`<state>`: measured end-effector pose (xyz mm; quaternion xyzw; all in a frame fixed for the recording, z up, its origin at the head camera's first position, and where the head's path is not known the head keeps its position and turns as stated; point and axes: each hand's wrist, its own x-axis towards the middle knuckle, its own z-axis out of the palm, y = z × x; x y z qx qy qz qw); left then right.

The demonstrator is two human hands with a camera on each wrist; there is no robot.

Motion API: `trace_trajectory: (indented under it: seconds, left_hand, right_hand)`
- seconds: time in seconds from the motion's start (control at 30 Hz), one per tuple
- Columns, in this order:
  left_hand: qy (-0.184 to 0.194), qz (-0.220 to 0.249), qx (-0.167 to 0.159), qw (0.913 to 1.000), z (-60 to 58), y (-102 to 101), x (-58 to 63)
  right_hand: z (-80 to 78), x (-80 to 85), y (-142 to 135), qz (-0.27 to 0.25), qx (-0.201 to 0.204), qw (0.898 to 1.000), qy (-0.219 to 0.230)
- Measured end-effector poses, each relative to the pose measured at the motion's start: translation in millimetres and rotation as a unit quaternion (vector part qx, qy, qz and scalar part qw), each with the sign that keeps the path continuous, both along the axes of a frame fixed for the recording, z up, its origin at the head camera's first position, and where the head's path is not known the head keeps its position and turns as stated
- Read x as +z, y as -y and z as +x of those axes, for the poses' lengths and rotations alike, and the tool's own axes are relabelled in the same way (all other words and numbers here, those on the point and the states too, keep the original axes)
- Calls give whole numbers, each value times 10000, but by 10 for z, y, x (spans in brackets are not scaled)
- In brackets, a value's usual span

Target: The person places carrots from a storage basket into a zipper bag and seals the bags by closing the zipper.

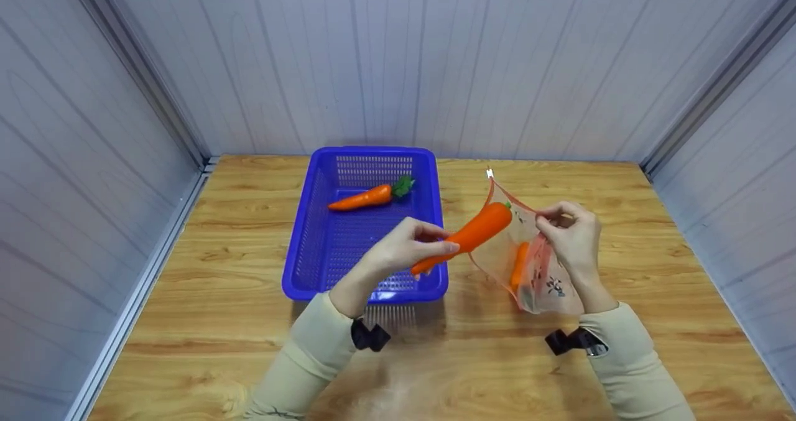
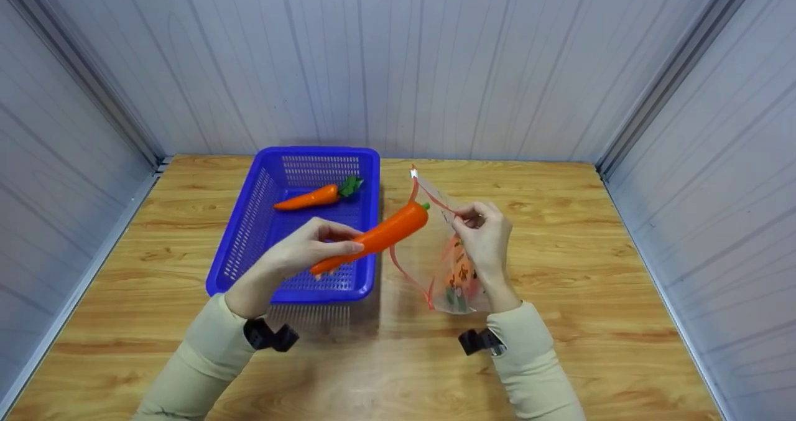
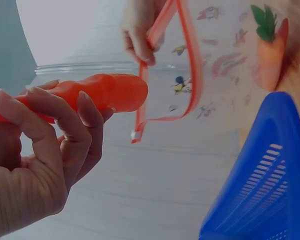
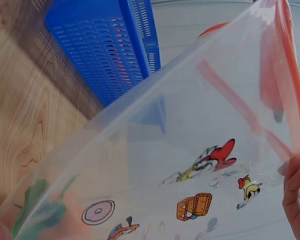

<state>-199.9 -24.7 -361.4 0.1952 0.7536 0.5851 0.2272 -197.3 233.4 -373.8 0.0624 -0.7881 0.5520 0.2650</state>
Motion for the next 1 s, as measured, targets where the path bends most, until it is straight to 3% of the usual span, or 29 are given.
trace_trajectory:
  seconds: [0.3,0.57,0.67,0.87,1.0]
  left_hand:
    - [36,-533,-99,9985,-65,-276,-173]
    - [163,-836,175,9962,-117,-407,-203]
    - [208,-772,297,9964,-137,-434,-197]
    - [381,-129,596,9974,-183,-457,-210]
    - [238,-32,705,9972,-206,-444,-227]
  right_hand:
    - [12,17,-13,-15,-7,10000,36]
    - [18,39,-18,140,-92,9998,70]
    - [17,50,-13,176,-121,9998,48]
    - [24,65,-6,226,-116,9997,-68]
    - [24,76,-20,165,-134,9997,-118]
